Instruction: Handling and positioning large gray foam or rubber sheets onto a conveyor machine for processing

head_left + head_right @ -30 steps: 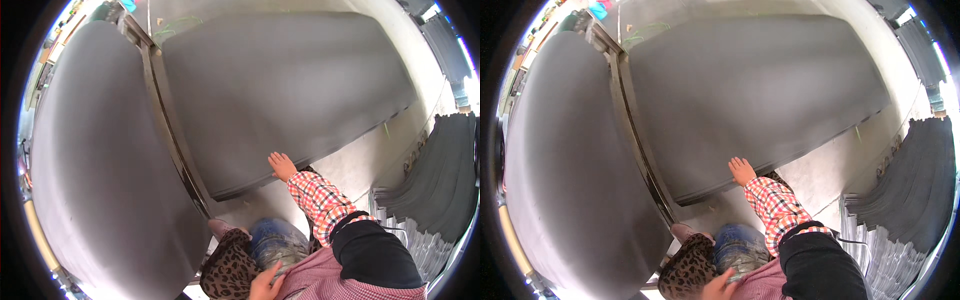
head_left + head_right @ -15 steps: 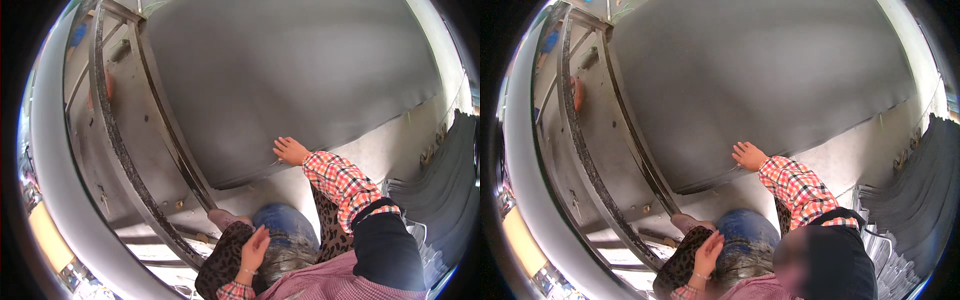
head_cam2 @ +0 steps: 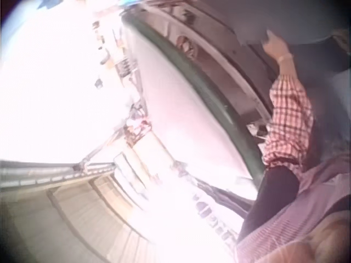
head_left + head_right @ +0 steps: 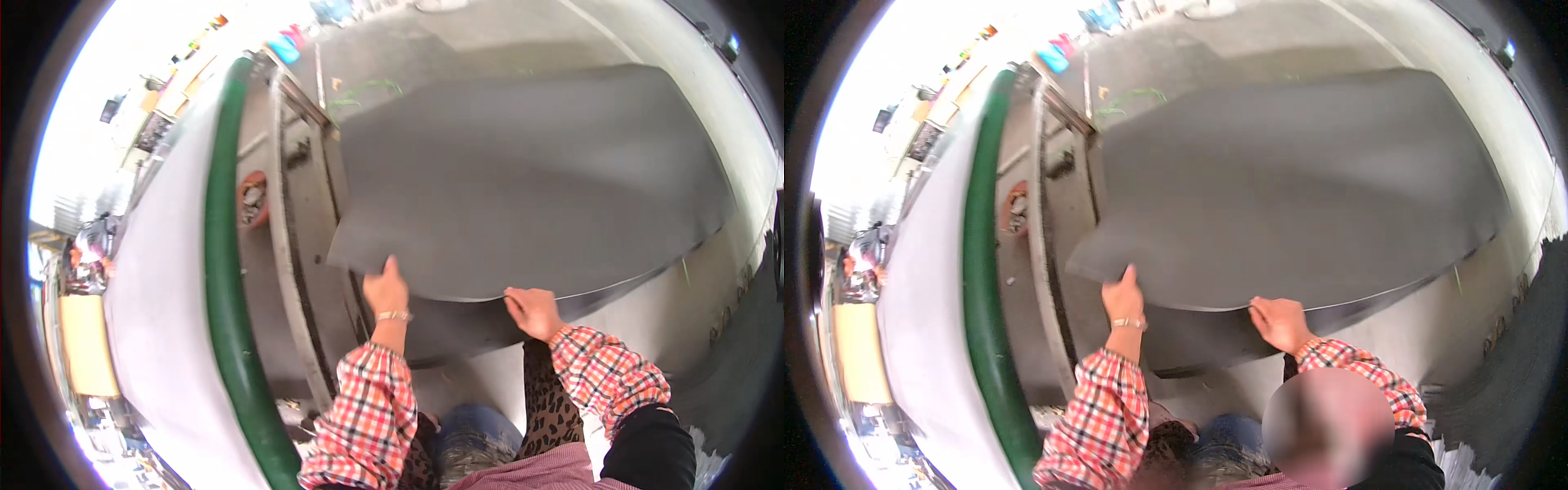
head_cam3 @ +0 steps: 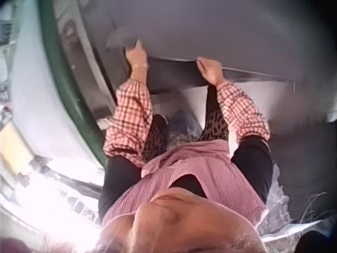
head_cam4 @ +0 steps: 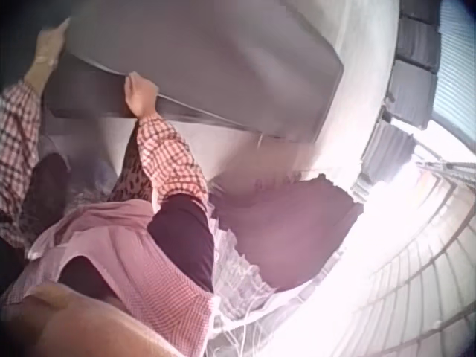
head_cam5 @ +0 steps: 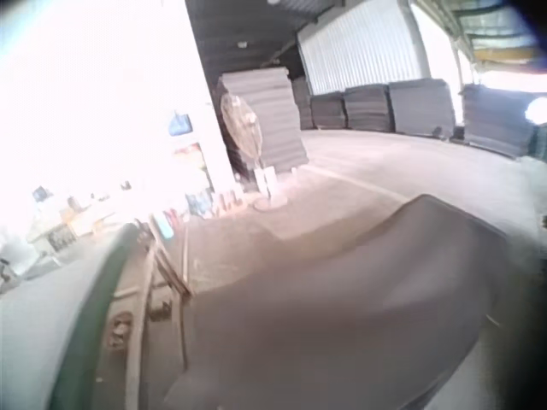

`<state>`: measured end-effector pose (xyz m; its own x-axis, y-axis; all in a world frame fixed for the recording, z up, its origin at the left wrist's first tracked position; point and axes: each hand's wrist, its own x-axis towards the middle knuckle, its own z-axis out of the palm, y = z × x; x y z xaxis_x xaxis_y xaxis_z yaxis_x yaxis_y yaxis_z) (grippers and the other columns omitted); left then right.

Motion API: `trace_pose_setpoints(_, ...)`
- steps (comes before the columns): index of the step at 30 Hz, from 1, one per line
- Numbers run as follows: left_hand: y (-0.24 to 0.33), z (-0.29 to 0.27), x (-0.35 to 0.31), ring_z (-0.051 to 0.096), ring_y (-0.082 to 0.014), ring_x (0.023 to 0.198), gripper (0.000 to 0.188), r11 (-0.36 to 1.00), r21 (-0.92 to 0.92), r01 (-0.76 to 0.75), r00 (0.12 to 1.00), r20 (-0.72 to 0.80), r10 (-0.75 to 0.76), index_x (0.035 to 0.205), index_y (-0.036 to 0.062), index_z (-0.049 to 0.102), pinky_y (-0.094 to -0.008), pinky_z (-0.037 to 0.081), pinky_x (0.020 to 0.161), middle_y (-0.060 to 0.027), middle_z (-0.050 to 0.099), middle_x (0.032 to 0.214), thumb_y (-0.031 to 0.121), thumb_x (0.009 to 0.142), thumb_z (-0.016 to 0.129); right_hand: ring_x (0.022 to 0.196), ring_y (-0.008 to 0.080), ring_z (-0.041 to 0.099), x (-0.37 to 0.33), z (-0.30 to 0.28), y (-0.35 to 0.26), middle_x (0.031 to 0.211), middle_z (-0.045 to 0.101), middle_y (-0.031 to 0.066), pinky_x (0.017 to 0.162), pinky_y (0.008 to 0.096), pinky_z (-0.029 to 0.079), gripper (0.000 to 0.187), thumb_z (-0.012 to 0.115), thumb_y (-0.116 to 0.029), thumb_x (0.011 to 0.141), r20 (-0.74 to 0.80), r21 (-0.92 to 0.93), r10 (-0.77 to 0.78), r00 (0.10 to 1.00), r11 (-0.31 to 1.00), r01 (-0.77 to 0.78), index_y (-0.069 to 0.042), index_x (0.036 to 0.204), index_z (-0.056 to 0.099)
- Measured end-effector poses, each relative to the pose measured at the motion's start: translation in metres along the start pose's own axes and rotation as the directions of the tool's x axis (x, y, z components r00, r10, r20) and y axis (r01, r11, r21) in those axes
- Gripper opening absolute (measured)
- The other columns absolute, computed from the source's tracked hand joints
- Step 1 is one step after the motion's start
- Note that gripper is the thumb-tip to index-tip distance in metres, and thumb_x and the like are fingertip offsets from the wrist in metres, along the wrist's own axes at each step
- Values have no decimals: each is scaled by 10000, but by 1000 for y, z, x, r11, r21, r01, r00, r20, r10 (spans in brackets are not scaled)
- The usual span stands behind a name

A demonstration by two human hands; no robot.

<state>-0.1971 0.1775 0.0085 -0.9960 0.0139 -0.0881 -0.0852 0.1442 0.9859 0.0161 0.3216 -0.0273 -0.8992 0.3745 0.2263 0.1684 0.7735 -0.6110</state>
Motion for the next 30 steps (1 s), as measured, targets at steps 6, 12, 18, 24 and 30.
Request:
trace_pose_setpoints(6,271,57,-7,597,-334,802,230,759,256,-599,780,402,480,912,-51,584,-387,461,724,-206,626,827,143,789,566,570,261,585,53,-152,-69,690,616,101,531,333,458,87,619,-56,781,-549,-82,-81,832,996,43,-35,866,616)
trace_pose_setpoints(12,460,-51,-9,552,-447,933,447,510,411,-756,644,322,694,951,-85,563,-443,433,821,-304,578,958,338,806,542,610,262,612,91,-249,-218,687,609,138,551,322,479,96,617,-62,788,-529,-103,-300,794,951,291,-22,874,605)
trace_pose_setpoints(18,551,-417,92,599,-358,857,453,351,806,-477,648,53,760,1061,-54,562,-398,466,741,-296,576,981,278,759,622,1064,309,524,73,-257,-340,1150,536,164,889,391,409,607,672,-54,648,-343,-289,-550,762,833,471,-29,1212,446)
trace_pose_setpoints(24,373,-668,7,511,-198,1033,397,821,422,-385,828,-235,509,1164,-34,516,-338,411,885,-108,549,1131,142,813,578,818,234,577,-61,-155,-284,851,559,41,696,357,456,398,539,-115,686,171,-186,-488,856,837,515,-64,1081,560)
trace_pose_setpoints(30,181,-817,-8,522,-134,715,625,864,337,-374,669,-547,503,1255,114,508,-246,422,640,-11,592,968,-91,664,514,701,293,605,-124,-53,-301,861,634,78,588,402,479,400,584,-188,772,448,181,-506,737,858,480,-180,1171,556)
